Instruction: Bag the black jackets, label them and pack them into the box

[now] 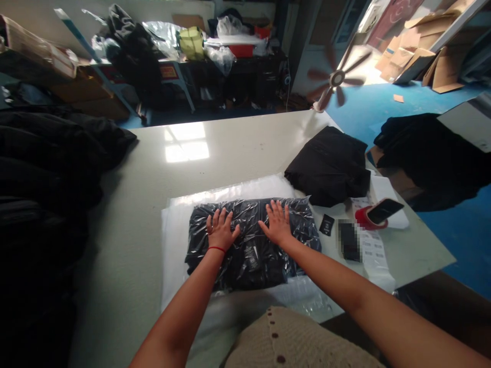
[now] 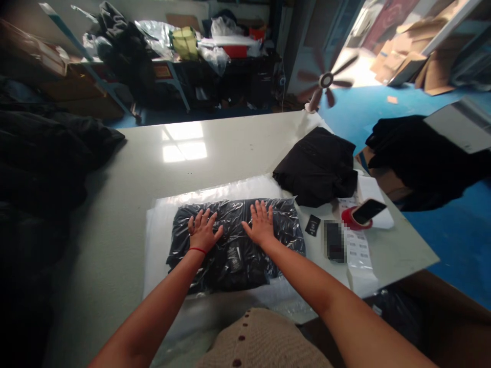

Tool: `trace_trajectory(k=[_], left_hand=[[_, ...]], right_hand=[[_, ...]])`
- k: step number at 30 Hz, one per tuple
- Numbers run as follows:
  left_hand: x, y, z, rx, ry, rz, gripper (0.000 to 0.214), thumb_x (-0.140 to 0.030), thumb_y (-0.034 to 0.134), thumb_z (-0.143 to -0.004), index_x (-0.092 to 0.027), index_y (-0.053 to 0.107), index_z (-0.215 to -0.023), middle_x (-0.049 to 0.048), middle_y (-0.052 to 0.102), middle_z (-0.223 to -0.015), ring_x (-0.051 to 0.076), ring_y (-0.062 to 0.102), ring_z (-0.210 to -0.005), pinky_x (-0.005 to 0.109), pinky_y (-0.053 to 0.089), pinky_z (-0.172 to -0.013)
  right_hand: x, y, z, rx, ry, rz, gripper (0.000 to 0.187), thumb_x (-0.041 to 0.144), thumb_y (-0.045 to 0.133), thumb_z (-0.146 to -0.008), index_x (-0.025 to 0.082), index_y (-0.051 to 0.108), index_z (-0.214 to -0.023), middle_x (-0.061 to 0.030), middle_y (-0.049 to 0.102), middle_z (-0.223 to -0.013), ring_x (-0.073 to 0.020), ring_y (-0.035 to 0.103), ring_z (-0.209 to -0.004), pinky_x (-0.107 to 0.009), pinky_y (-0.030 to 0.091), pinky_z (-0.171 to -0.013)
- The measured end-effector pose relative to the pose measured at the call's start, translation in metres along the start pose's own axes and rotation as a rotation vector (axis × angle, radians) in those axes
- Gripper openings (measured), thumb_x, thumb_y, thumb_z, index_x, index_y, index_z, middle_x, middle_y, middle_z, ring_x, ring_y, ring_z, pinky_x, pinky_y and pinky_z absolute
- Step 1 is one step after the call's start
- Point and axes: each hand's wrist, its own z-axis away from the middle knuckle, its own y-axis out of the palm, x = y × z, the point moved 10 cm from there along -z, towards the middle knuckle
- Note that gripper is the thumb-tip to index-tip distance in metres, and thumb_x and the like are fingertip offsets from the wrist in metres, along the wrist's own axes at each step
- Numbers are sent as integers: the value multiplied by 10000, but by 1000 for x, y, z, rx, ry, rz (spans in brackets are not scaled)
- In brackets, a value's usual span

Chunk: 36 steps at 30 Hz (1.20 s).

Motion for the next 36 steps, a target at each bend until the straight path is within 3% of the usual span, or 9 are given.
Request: trace_trajectory(k=[2, 4, 8, 15, 22, 25, 28, 31, 36], left_hand=[[3, 5, -5, 13, 17, -10, 674, -532, 428, -872, -250, 372, -1481, 45, 250, -1588, 305, 65, -1476, 527, -91, -1167], [7, 16, -7, 55, 9, -19, 711, -539, 427, -872, -259, 292, -1511, 46, 195, -1603, 318, 11, -1480, 577, -113, -1144], [10, 33, -6, 100, -4, -44, 721, -546, 393, -888, -277, 206, -1531, 28, 118, -1618, 298, -51, -1483, 589, -133, -1134], [9, 41, -4, 101, -4, 19, 732, -529, 423, -880, -281, 200, -1531, 25, 99, -1620, 315, -60, -1479, 603, -120, -1136], [6, 30, -10, 132, -14, -21, 716, -555, 420, -881, -256, 271, -1514, 69, 160, -1607, 309, 40, -1482, 608, -100, -1134], [4, 10, 1, 103, 14, -5, 683, -535, 436, -881, -250, 336, -1494, 74, 186, -1601, 309, 64, -1480, 581, -67, -1151], [10, -9, 26, -6, 9, -16, 667, -518, 446, -881, -255, 353, -1487, 68, 185, -1603, 308, 35, -1482, 569, -77, -1153], [25, 0, 49, 11, -76, -34, 718, -567, 469, -857, -267, 329, -1494, 76, 157, -1609, 351, -26, -1475, 652, -83, -1109], [36, 27, 58, 83, -143, -54, 748, -610, 439, -855, -295, 262, -1509, 75, 84, -1620, 365, -84, -1468, 713, -53, -1070]], right_hand=[[31, 5, -3, 4, -163, -30, 753, 649, 260, -921, 217, 209, -1535, -63, 99, -1618, -278, -46, -1480, -519, -80, -1157], [46, 17, -4, 36, -237, -54, 741, 658, 264, -918, 260, 184, -1538, -35, 92, -1619, -267, -35, -1482, -516, -76, -1161], [44, 32, -3, 54, -221, -59, 722, 641, 267, -926, 268, 180, -1538, -29, 90, -1618, -257, -22, -1483, -507, -81, -1166], [42, 40, -3, 75, -210, -35, 725, 644, 290, -921, 271, 194, -1535, -24, 86, -1618, -258, -21, -1483, -508, -73, -1167], [41, 32, -11, 153, -205, -128, 665, 566, 352, -934, 280, 238, -1523, -32, 168, -1606, -247, 63, -1481, -491, -39, -1173], [19, 12, 3, 95, -131, -134, 617, 518, 321, -954, 277, 257, -1519, -25, 230, -1591, -241, 76, -1478, -500, -23, -1172], [-32, -5, 42, -80, 152, -55, 643, 513, 318, -954, 243, 227, -1530, -45, 153, -1610, -289, -24, -1477, -559, -26, -1154], [-73, 5, 86, -103, 379, 36, 708, 560, 344, -934, 257, 149, -1543, -54, 43, -1623, -346, -105, -1459, -646, -13, -1113], [-89, 34, 103, -20, 443, 75, 712, 590, 293, -936, 296, 72, -1545, -42, -40, -1623, -362, -110, -1451, -710, 26, -1069]])
